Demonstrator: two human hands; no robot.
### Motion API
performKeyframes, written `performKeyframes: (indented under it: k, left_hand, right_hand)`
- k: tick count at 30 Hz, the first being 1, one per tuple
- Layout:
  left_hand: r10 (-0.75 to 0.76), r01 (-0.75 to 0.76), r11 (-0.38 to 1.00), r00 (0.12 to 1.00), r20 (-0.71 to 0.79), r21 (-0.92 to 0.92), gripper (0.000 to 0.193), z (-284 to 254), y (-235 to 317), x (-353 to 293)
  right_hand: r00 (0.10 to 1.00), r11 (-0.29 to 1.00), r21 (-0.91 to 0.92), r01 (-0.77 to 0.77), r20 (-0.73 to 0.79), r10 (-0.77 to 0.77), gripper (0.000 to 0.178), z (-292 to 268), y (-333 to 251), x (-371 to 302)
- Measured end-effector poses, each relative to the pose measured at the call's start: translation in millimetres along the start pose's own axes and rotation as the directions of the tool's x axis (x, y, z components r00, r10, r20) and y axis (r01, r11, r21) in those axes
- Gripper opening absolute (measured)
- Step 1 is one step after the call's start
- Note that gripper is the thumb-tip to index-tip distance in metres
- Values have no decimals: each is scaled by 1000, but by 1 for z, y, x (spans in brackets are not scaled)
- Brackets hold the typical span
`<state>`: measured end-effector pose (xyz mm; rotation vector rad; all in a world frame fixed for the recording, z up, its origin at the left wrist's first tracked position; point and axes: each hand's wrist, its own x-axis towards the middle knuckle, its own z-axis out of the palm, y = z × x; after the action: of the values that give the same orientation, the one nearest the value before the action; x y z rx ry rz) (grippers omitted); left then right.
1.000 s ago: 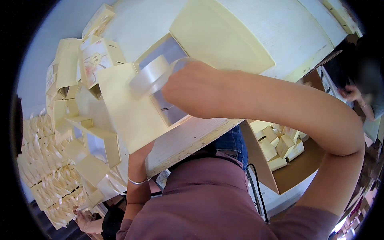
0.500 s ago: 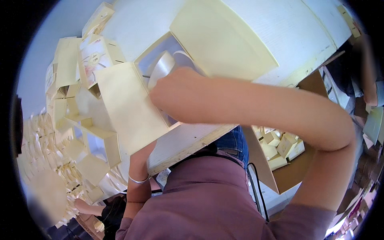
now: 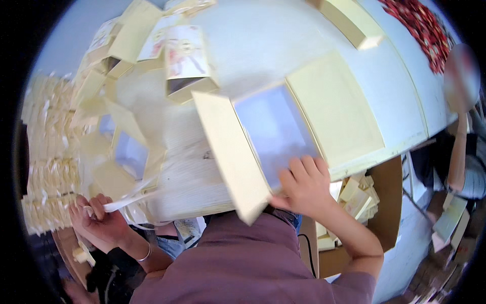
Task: The person assembles small yellow cardboard boxes by inserting white ribbons into the interior and closing the flaps. The person handles the boxes one at a time, repeatedly opening, inserting, and closing them on a table.
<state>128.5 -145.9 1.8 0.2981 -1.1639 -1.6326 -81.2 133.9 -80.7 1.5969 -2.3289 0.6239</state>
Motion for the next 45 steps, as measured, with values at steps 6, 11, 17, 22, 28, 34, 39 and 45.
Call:
performKeyframes:
  k: [6, 11, 17, 22, 28, 34, 39, 45]
  left_hand:
    - [171, -149, 937, 984, -44, 315, 17, -59, 22, -42]
    - [463, -302, 836, 835, -295, 457, 12, -99, 41, -53]
    - [585, -104, 732, 603, -542, 674, 15, -159, 45, -74]
    - [455, -21, 604, 829, -324, 797, 13, -156, 21, -92]
    - [-752, 60, 278, 635, 178, 959, 20, -100, 34, -101]
    - [-510, 330, 322, 850, -131, 887, 29, -38, 62, -54]
    - [364, -474, -530, 622, 693, 703, 27, -18, 33, -31]
    - [531, -528, -277, 612, 586, 803, 26, 15, 15, -33]
  right_hand:
    - [834, 826, 158, 541, 30, -551, 23, 2, -21, -25]
    - [669, 632, 257, 731, -88, -738, 17, 42, -59, 32]
    - [592, 500, 338, 797, -274, -758, 17, 105, -119, 94]
    - [589, 518, 281, 808, -396, -705, 23, 124, -137, 155]
    - [677, 708, 71, 703, -372, -635, 31, 57, -40, 157]
    - [869, 867, -479, -140, -479, -125, 64, -52, 153, 226]
    - [908, 449, -826, -340, -412, -70, 71, -122, 253, 262]
    - [915, 469, -859, -203, -337, -221, 53, -127, 284, 294]
